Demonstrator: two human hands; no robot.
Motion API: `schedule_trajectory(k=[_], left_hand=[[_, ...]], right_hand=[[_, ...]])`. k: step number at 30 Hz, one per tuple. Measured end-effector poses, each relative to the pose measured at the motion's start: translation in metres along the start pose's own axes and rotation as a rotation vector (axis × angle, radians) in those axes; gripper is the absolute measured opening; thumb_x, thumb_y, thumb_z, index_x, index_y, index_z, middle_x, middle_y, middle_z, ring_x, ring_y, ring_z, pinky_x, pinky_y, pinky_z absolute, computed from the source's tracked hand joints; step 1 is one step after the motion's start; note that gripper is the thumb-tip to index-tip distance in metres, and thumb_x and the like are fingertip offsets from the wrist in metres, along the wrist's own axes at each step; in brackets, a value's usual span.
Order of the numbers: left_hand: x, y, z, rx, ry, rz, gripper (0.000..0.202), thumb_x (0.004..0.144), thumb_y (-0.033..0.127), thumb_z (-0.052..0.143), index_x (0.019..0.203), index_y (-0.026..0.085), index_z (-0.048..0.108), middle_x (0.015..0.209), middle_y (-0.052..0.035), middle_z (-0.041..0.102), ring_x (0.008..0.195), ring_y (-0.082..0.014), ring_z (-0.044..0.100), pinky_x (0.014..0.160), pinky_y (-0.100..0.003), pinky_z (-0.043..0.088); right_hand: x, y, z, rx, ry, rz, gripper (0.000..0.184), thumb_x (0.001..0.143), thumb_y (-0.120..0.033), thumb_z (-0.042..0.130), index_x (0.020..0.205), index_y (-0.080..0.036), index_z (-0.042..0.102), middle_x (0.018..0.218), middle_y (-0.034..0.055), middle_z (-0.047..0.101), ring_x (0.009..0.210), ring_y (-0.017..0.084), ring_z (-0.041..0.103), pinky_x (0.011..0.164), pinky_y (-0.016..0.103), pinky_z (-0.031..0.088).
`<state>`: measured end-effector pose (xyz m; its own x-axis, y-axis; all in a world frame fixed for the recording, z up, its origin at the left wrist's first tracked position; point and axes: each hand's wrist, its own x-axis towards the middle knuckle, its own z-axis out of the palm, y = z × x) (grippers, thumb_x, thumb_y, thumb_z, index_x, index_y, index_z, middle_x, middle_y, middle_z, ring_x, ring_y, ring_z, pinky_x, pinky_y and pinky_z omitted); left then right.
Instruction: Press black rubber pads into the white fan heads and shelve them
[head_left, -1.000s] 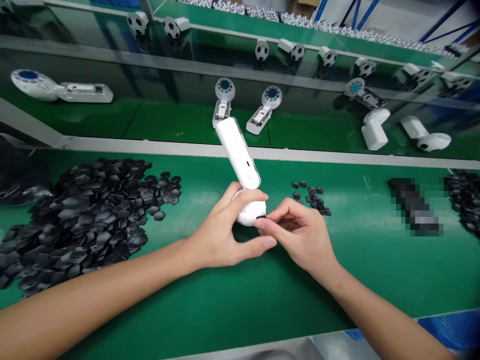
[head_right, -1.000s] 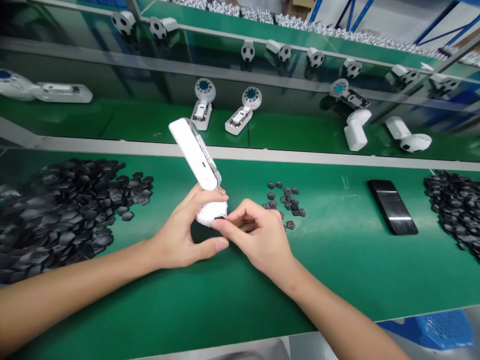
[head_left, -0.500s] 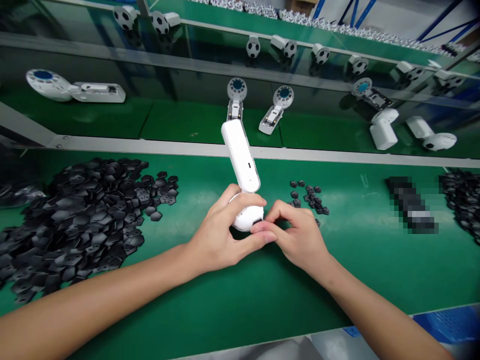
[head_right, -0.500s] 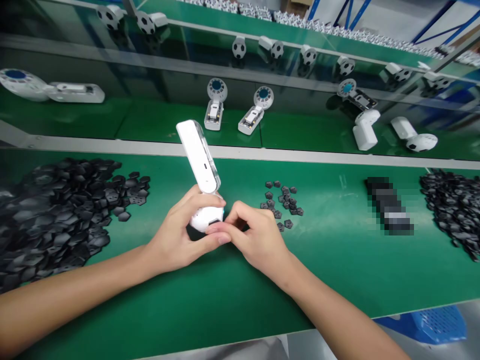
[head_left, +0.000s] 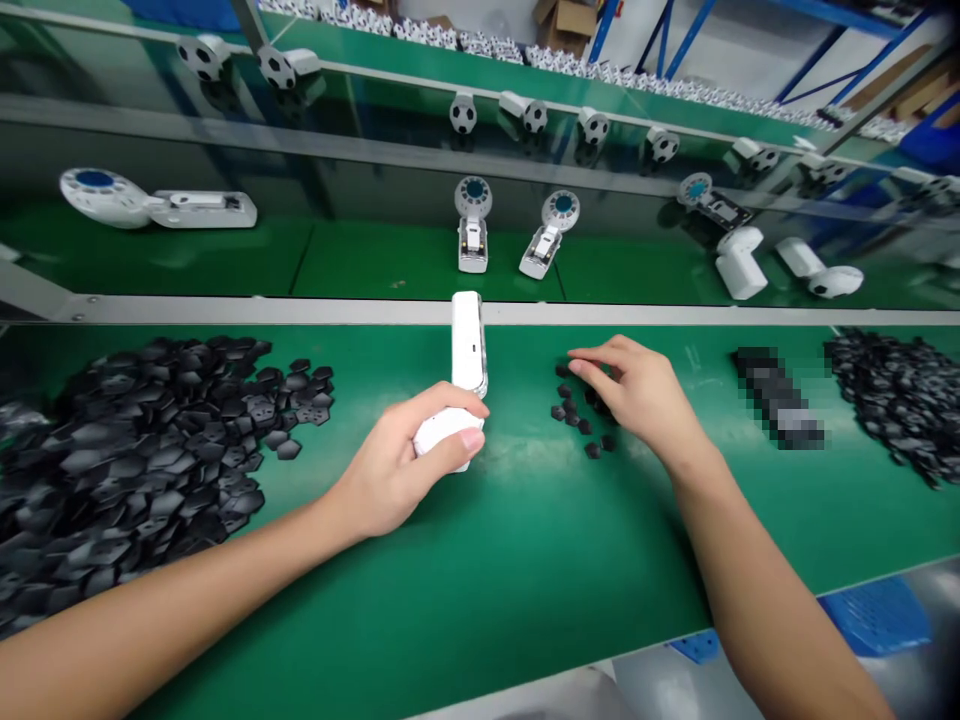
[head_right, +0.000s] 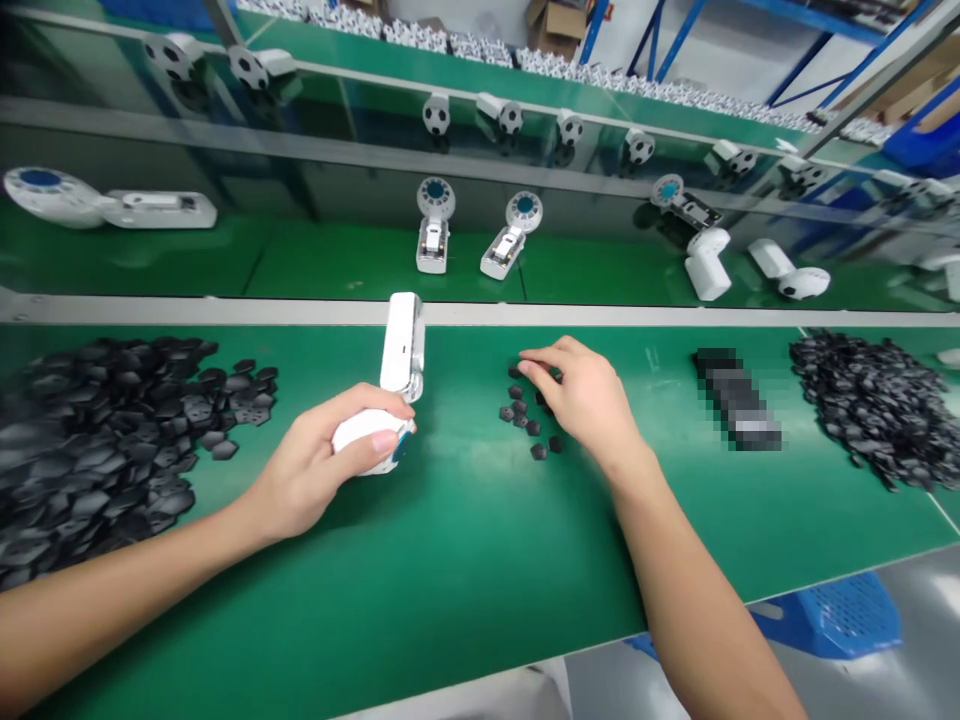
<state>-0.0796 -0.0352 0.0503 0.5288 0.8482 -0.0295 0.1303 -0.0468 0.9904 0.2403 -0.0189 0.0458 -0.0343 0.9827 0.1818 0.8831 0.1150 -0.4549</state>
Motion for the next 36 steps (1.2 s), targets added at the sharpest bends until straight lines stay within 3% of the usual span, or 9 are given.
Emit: schedule_trajectory(k=[3, 6, 9, 11, 13, 15, 19, 27, 36], left_hand=[[0.002, -0.004, -0.002, 0.123, -0.023, 0.036, 0.039, 0.100, 0.047, 0.067, 0.135, 0.031, 0.062, 0.101, -0.0016, 0.069, 0.075, -0.0153, 0.061, 0.066, -0.027, 0.048], [0.003, -0.009, 0.001, 0.118, -0.014, 0.081, 0.086, 0.097, 0.044, 0.072, 0.167, 0.041, 0.021, 0.115, -0.0040, 0.069, 0.080, -0.0176, 0.064, 0.070, -0.031, 0.052], [0.004, -0.012, 0.003, 0.092, 0.014, 0.105, 0.114, 0.092, 0.038, 0.078, 0.169, 0.038, -0.007, 0.129, -0.0088, 0.067, 0.092, -0.0212, 0.067, 0.080, -0.035, 0.056], [0.005, -0.013, 0.004, 0.128, 0.050, 0.109, 0.103, 0.091, 0.036, 0.079, 0.168, 0.032, 0.012, 0.134, -0.0113, 0.064, 0.105, -0.0248, 0.067, 0.090, -0.038, 0.056], [0.006, -0.013, 0.004, 0.182, 0.087, 0.094, 0.074, 0.090, 0.036, 0.078, 0.154, 0.025, 0.041, 0.131, -0.0112, 0.065, 0.110, -0.0266, 0.066, 0.093, -0.038, 0.054], [0.006, -0.013, 0.004, 0.218, 0.110, 0.076, 0.055, 0.092, 0.036, 0.076, 0.139, 0.022, 0.052, 0.128, -0.0099, 0.066, 0.107, -0.0261, 0.066, 0.091, -0.038, 0.053], [0.006, -0.013, 0.005, 0.233, 0.117, 0.089, 0.055, 0.092, 0.040, 0.077, 0.138, 0.021, 0.052, 0.133, -0.0100, 0.066, 0.116, -0.0274, 0.065, 0.095, -0.039, 0.051], [0.005, -0.012, 0.009, 0.269, 0.082, 0.143, 0.050, 0.090, 0.031, 0.078, 0.133, 0.023, 0.055, 0.119, -0.0062, 0.069, 0.100, -0.0230, 0.068, 0.083, -0.033, 0.053], [0.004, -0.009, 0.014, 0.272, 0.024, 0.217, 0.043, 0.088, 0.018, 0.070, 0.129, 0.023, 0.057, 0.121, -0.0059, 0.066, 0.109, -0.0237, 0.064, 0.093, -0.034, 0.052]], right_hand=[[0.002, 0.000, 0.006, -0.016, -0.022, -0.020, 0.017, 0.097, -0.034, 0.074, 0.108, -0.026, 0.084, 0.098, 0.0054, 0.073, 0.082, 0.023, 0.068, 0.076, 0.038, 0.052], [0.003, -0.007, 0.010, 0.068, 0.018, -0.041, 0.009, 0.094, -0.030, 0.076, 0.097, -0.023, 0.081, 0.093, 0.0048, 0.071, 0.082, 0.022, 0.068, 0.077, 0.037, 0.054], [0.000, -0.018, 0.011, 0.317, 0.022, 0.052, 0.010, 0.093, -0.032, 0.076, 0.096, -0.023, 0.074, 0.088, 0.0033, 0.073, 0.077, 0.020, 0.070, 0.070, 0.034, 0.056], [-0.005, -0.027, 0.010, 0.491, -0.018, 0.117, 0.015, 0.092, -0.034, 0.076, 0.100, -0.023, 0.072, 0.086, 0.0025, 0.074, 0.074, 0.019, 0.072, 0.066, 0.032, 0.059], [-0.011, -0.038, 0.009, 0.599, -0.067, 0.155, 0.019, 0.091, -0.038, 0.079, 0.100, -0.022, 0.074, 0.086, 0.0036, 0.077, 0.074, 0.021, 0.075, 0.070, 0.033, 0.063], [-0.016, -0.048, 0.006, 0.678, -0.131, 0.198, 0.025, 0.089, -0.043, 0.083, 0.100, -0.021, 0.079, 0.092, 0.0065, 0.082, 0.083, 0.025, 0.080, 0.079, 0.036, 0.067], [-0.026, -0.064, 0.003, 0.823, -0.261, 0.246, 0.032, 0.086, -0.044, 0.087, 0.111, -0.024, 0.084, 0.105, 0.0080, 0.084, 0.100, 0.028, 0.081, 0.091, 0.038, 0.068], [-0.040, -0.094, 0.014, 1.042, -0.333, 0.295, 0.018, 0.087, -0.036, 0.089, 0.089, -0.020, 0.081, 0.076, 0.0034, 0.080, 0.067, 0.017, 0.077, 0.061, 0.024, 0.064], [-0.040, -0.098, 0.014, 0.897, -0.441, 0.202, 0.020, 0.090, -0.032, 0.084, 0.080, -0.020, 0.073, 0.073, -0.0005, 0.073, 0.062, 0.012, 0.065, 0.060, 0.023, 0.055]])
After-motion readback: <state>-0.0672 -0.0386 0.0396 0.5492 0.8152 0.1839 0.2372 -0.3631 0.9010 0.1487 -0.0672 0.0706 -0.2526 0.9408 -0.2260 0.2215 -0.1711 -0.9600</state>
